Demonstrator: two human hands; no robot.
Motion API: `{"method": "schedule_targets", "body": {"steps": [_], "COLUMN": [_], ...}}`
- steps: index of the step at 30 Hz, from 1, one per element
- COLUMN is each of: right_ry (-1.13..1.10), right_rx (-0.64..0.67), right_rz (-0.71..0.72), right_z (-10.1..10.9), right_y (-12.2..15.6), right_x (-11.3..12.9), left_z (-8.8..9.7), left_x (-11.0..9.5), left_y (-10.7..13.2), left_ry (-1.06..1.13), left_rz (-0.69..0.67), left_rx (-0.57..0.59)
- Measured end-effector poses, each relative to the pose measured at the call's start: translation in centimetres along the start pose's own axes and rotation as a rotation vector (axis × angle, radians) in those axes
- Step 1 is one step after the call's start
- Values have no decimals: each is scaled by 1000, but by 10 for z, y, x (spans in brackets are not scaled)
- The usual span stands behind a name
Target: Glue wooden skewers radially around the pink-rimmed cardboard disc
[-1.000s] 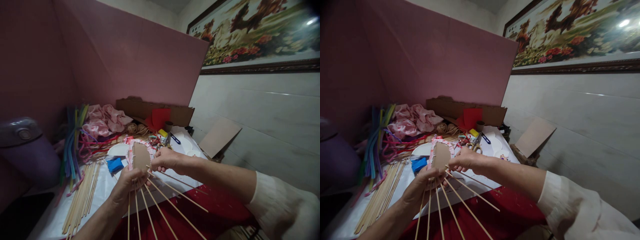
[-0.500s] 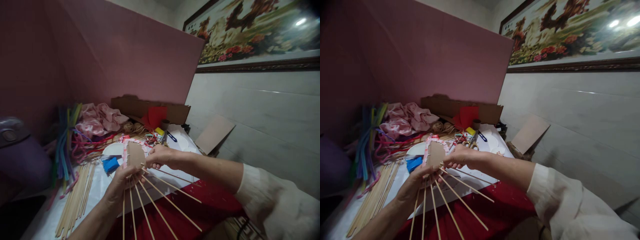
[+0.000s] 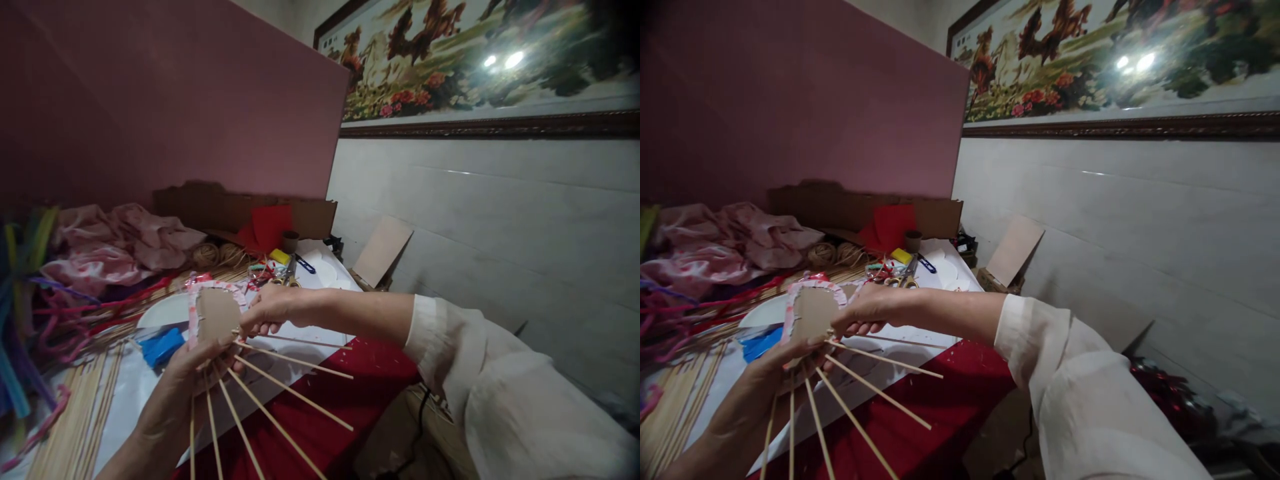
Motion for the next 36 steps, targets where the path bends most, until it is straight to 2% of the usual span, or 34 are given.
{"method": "schedule_targets", "body": {"steps": [5,11,19,27,32,36], "right_ry": [-3,-3,-25,-24,-45,-51], "right_rx": [-14,-92,-111,-106,-95,-92], "right_rz": [-3,-69,-69,-66,-56,-58], "right_z": [-1,-1,-2,-1,-1,1], "right_y": [-1,0,3,4,5,6], "right_x": [-2,-7,-6,-6,-6,-7], "left_z": [1,0,0,-6,-11,-15], "left_x": [1,5,6,3,4,3], "left_y": [0,-3,-1,4,6,5], "left_ry": [11,11,72,109,159,257], "left_rz": [5,-13,4,36,60,19], "left_rx": [2,128,70,91,159,325]}}
Point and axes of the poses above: each hand's wrist, its own y-axis away from the middle knuckle, its own z-axis out of the back of the hand, x = y × z, the point moved 5 cm from there along -y, towards the middle knuckle, and after that the axes turned 1 degree about x, right-handed, at the moved point
